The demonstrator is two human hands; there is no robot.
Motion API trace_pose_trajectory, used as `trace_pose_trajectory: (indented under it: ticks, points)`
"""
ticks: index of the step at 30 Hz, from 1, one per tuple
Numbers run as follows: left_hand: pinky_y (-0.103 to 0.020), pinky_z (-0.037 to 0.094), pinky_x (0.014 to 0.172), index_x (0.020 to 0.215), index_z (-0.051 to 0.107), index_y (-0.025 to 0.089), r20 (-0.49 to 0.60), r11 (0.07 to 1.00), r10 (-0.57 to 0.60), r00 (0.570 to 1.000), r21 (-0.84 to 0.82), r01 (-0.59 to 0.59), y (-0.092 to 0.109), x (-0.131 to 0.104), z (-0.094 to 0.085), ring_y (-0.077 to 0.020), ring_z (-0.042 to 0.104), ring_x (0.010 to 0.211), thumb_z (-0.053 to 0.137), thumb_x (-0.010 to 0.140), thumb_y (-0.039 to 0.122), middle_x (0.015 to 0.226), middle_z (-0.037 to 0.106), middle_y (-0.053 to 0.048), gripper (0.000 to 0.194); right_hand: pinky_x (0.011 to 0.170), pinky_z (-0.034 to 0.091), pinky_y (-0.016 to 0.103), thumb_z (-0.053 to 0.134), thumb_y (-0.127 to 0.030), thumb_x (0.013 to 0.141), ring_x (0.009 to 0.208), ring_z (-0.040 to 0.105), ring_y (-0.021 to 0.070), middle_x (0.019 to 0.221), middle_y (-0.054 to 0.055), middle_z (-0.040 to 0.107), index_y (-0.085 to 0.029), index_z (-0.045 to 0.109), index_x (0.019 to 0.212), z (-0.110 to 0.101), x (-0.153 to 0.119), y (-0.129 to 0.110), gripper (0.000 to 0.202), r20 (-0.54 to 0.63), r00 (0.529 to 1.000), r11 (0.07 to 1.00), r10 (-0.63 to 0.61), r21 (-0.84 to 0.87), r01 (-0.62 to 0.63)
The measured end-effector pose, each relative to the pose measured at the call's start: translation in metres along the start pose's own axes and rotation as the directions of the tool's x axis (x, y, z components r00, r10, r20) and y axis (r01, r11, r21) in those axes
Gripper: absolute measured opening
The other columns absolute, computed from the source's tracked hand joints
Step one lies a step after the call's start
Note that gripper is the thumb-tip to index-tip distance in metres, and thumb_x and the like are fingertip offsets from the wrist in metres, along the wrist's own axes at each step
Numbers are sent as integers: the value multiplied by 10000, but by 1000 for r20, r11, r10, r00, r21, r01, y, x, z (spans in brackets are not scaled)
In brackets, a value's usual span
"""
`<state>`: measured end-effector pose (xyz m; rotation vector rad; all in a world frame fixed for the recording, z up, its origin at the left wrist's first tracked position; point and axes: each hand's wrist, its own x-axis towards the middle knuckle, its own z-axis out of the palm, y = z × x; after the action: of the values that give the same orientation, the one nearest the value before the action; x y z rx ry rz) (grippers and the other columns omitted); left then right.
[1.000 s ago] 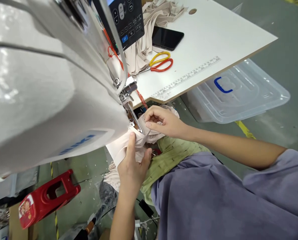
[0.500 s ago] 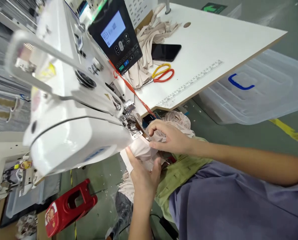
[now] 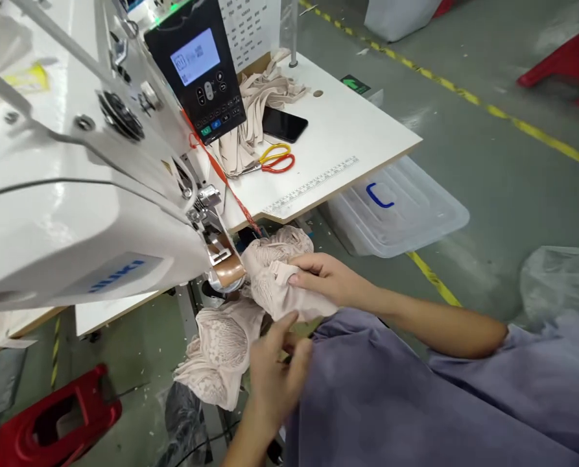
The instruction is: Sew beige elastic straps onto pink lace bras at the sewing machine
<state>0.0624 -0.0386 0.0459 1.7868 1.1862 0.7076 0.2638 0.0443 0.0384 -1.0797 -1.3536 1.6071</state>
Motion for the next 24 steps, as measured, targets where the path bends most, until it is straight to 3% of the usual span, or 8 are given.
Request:
trace_pose_trajectory:
  ticks: [4,7,9,12,14,17,20,24]
  points:
    - [-402,546,974,1343,575,228,-189,970,216,958,155,-188,4,18,-30,-232,665,1125,581,959,222,1195,699,-101,384,598,335,260,565,-372,885,661,457,128,694,-11,475,-169,542,690,-7,-2,-3,283,109,993,996,-53,-69,61]
    - [-477,426,1141,1534,346,208,-24,943,283,959,189,-274,8,39,-42,-278,478,1405,589,950,231,1484,523,-164,632,622,353,250,538,-310,882,654,465,119,691,-18,474,-175,515,672,-6,-2,-5,251,208,968,962,-140,-202,182]
    - [-420,497,1059,1505,364,204,81,941,265,961,197,-276,5,49,-45,-247,587,1282,604,941,234,1371,612,-151,614,618,339,247,529,-255,869,636,455,112,679,-23,473,-180,501,660,-5,-3,-7,224,268,940,894,-211,-336,297]
    - [-282,552,728,1124,600,216,80,907,291,953,294,-302,-7,52,-46,-162,675,829,633,923,216,936,707,-43,203,607,298,273,534,-224,876,629,436,128,666,-11,502,-196,569,695,-4,-3,-5,187,328,888,687,-321,-565,457]
    - [-266,519,657,941,599,221,54,801,455,889,411,-435,-16,46,-46,-141,623,704,647,910,161,761,657,6,83,619,285,306,536,-273,923,632,426,155,654,6,524,-223,626,736,-3,-3,-1,214,341,853,532,-394,-672,515]
    - [-318,553,757,943,616,220,82,559,691,718,570,-602,-28,34,-47,-149,618,713,682,863,71,688,620,26,181,648,299,339,518,-325,965,626,417,179,653,22,562,-262,662,760,-1,-3,5,258,341,825,439,-450,-721,537]
    - [-346,576,829,972,635,235,56,507,730,681,624,-595,-36,24,-45,-144,637,729,694,842,45,693,616,35,237,655,307,344,532,-327,958,610,407,175,647,16,564,-272,664,750,1,-2,7,252,338,835,492,-435,-687,535]
    - [-464,534,1008,1152,598,269,-217,709,607,765,584,-396,-52,8,-22,-192,690,959,696,859,112,898,655,-13,346,656,351,312,628,-395,897,647,470,163,671,7,556,-233,629,755,11,1,14,215,197,960,826,-199,-494,273]
